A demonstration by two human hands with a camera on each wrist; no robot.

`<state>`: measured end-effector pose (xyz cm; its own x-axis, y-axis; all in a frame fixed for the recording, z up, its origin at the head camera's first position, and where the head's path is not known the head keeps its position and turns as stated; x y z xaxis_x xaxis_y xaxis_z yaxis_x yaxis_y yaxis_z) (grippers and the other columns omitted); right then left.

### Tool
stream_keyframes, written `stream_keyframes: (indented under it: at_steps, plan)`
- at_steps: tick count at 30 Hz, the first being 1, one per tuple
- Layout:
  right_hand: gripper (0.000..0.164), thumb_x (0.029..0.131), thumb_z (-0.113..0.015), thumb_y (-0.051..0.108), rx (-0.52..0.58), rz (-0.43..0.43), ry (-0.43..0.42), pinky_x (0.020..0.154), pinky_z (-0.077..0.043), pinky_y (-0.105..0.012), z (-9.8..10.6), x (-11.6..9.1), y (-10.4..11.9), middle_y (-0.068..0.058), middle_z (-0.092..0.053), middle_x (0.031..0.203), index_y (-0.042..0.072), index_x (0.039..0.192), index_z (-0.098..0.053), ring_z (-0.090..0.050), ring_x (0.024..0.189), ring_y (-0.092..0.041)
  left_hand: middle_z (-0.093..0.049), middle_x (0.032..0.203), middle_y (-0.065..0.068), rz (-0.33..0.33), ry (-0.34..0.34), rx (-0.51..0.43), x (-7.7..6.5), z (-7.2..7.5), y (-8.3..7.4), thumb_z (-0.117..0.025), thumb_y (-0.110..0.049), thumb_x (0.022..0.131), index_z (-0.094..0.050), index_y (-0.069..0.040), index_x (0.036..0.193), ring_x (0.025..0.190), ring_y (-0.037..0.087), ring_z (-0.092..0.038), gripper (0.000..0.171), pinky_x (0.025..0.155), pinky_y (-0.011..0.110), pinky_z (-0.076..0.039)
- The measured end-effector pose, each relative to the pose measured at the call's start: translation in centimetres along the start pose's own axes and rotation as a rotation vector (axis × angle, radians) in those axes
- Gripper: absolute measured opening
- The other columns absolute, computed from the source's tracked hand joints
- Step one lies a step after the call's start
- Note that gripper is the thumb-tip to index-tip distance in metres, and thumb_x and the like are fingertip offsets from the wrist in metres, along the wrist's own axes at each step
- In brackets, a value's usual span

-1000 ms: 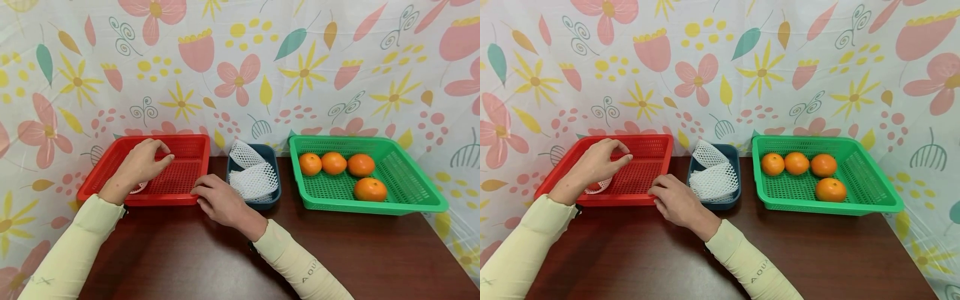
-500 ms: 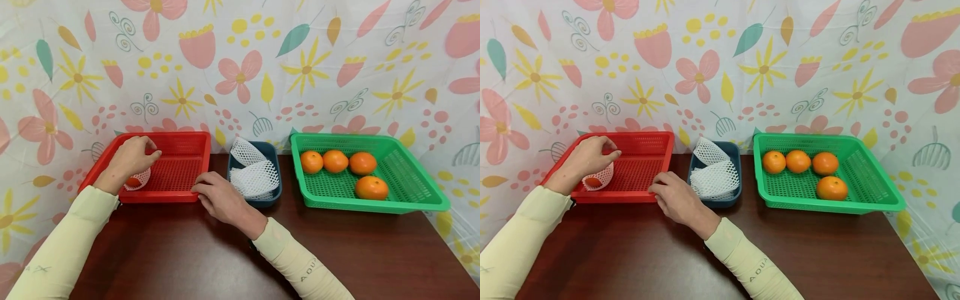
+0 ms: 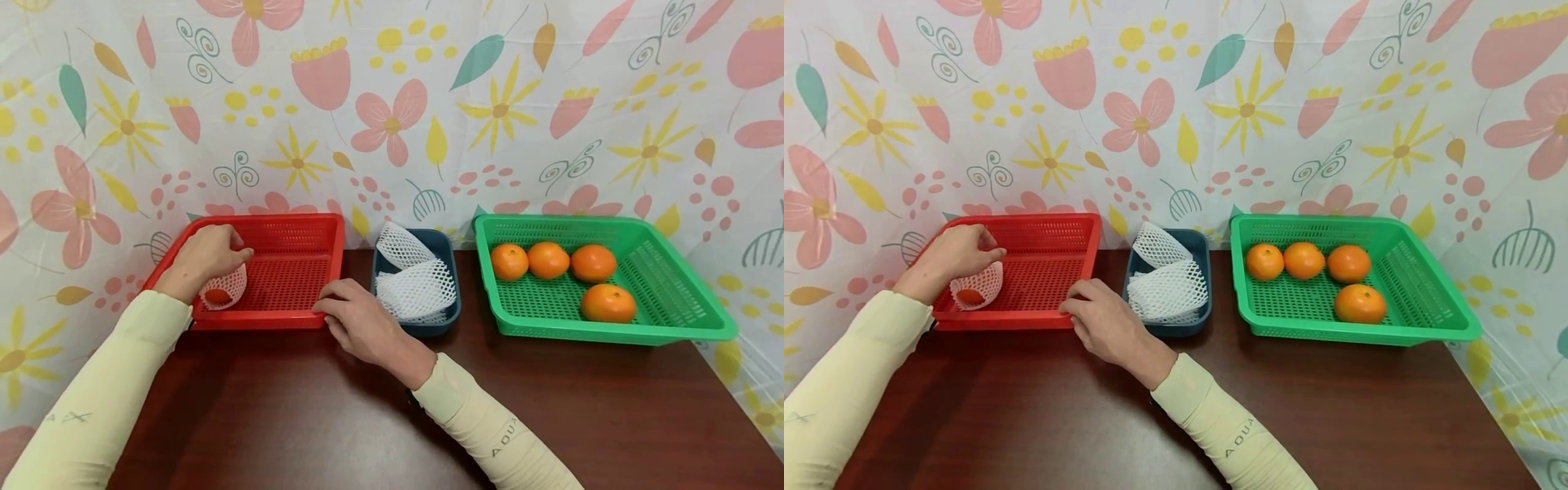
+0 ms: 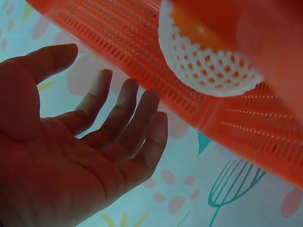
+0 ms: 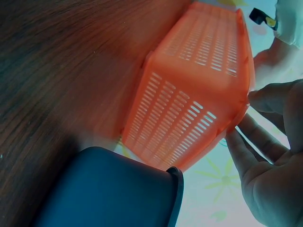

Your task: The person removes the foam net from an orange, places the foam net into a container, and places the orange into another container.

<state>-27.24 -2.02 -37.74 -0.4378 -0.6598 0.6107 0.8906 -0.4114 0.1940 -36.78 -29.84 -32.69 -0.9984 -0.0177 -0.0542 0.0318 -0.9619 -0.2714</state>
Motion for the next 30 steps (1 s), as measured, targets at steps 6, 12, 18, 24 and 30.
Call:
stream_keyframes:
  at_steps: [6, 12, 18, 24, 30]
  plan:
    - [0.021, 0.094, -0.070, 0.003, 0.011, -0.017, 0.004, 0.104, -0.049, -0.028, 0.1, 0.0, -0.2, -0.002, -0.066, 0.116, 0.010, 0.111, -0.079, -0.059, 0.114, -0.018, -0.066, 0.123, 0.032, 0.019, 0.064, 0.064, 0.8, 0.5, 0.2, -0.069, -0.031, 0.100, -0.065, 0.009, 0.123, 0.102, 0.043, -0.060, 0.046, 0.085, 0.056, -0.055]
    - [0.022, 0.093, -0.072, 0.002, 0.019, -0.027, 0.018, 0.104, -0.049, -0.028, 0.1, 0.0, -0.1, -0.003, -0.066, 0.117, 0.009, 0.112, -0.079, -0.059, 0.114, -0.018, -0.067, 0.092, 0.020, 0.074, 0.137, 0.146, 0.7, 0.3, 0.8, -0.067, -0.039, 0.100, -0.072, 0.004, 0.101, 0.090, 0.038, -0.060, 0.044, 0.072, 0.046, -0.050]
    - [0.022, 0.094, -0.070, 0.004, 0.005, -0.043, 0.035, 0.105, -0.049, -0.028, -0.1, 0.0, 0.0, -0.002, -0.066, 0.118, 0.011, 0.113, -0.079, -0.058, 0.115, -0.017, -0.066, 0.099, 0.022, 0.180, 0.181, 0.192, 0.5, -0.2, 1.5, -0.067, -0.049, 0.099, -0.074, 0.008, 0.108, 0.096, 0.041, -0.057, 0.058, 0.079, 0.051, -0.051]
    - [0.022, 0.094, -0.070, 0.005, 0.008, -0.053, 0.035, 0.105, -0.049, -0.028, 0.0, 0.0, 0.1, -0.002, -0.066, 0.118, 0.012, 0.113, -0.079, -0.058, 0.116, -0.017, -0.063, 0.116, 0.030, 0.244, 0.235, 0.149, 0.2, -0.9, 1.9, -0.070, -0.051, 0.097, -0.070, 0.012, 0.123, 0.103, 0.042, -0.056, 0.068, 0.086, 0.052, -0.055]
    - [0.021, 0.094, -0.070, 0.005, 0.006, -0.049, 0.030, 0.105, -0.049, -0.028, -0.1, -0.1, 0.1, -0.002, -0.066, 0.118, 0.012, 0.113, -0.079, -0.058, 0.116, -0.017, -0.064, 0.120, 0.031, 0.277, 0.236, 0.156, 0.1, -1.1, 2.2, -0.075, -0.052, 0.092, -0.071, 0.010, 0.123, 0.105, 0.042, -0.056, 0.070, 0.089, 0.053, -0.057]
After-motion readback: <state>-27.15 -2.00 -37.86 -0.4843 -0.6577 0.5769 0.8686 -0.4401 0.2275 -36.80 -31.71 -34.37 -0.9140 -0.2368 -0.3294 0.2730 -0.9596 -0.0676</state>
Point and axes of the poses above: each hand's wrist, its own x-axis towards the middle knuckle, its own z-axis out of the back of the hand, y = z × x, the point moved 5 cm from there along x, towards the middle knuckle
